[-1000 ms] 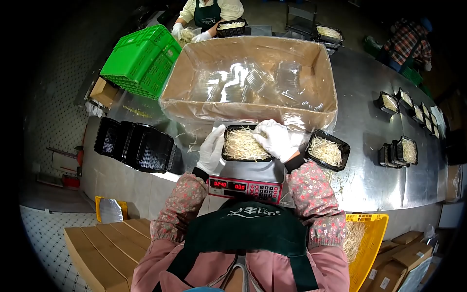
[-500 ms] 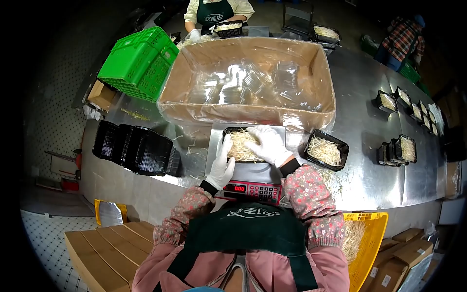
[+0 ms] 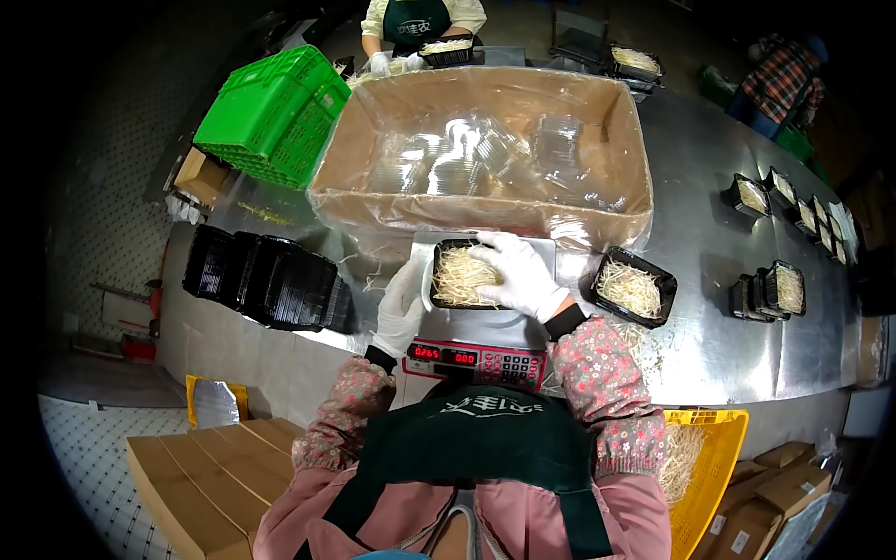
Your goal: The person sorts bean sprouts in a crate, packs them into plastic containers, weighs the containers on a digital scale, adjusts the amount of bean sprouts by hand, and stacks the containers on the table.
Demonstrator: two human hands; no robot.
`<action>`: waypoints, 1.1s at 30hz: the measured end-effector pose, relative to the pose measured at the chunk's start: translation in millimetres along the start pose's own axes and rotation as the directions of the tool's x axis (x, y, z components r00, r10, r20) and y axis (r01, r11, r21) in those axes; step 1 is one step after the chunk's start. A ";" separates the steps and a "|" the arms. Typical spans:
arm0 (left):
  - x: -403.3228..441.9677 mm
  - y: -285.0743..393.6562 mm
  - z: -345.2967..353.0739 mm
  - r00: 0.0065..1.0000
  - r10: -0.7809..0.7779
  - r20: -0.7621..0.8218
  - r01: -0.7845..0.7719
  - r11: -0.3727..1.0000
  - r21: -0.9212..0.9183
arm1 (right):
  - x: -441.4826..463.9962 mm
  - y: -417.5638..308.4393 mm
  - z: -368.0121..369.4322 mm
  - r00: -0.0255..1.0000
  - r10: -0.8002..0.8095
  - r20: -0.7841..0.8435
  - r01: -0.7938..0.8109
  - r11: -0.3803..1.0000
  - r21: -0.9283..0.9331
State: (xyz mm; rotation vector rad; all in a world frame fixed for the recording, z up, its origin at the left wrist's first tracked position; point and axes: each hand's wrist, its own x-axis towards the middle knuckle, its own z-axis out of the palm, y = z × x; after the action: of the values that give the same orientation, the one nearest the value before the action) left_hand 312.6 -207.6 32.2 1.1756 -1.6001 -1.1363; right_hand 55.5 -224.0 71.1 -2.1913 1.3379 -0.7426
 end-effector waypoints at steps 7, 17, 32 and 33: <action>10.7 -6.2 14.4 0.982 0.173 -0.071 -0.132 0.913 0.387 | 12.7 -17.4 19.5 0.964 -0.201 -0.177 0.190 0.979 -0.076; 11.4 11.3 2.6 0.976 0.213 -0.032 -0.171 0.858 0.484 | -11.5 17.7 8.1 0.936 0.326 -0.132 -0.270 0.906 0.327; 23.0 38.8 -24.4 0.976 -0.122 0.178 0.047 0.924 0.379 | -32.3 10.6 -13.2 0.910 0.296 -0.291 -0.190 0.921 0.341; 25.1 45.1 -26.5 0.976 -0.123 0.178 0.047 0.924 0.380 | -34.5 14.8 -14.6 0.895 0.319 -0.311 -0.189 0.904 0.383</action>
State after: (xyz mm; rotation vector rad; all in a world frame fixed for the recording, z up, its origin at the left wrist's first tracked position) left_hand 322.3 -230.0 84.8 1.4232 -2.0017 -1.0573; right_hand 23.2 -200.6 65.5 -1.6091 1.5039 -1.2214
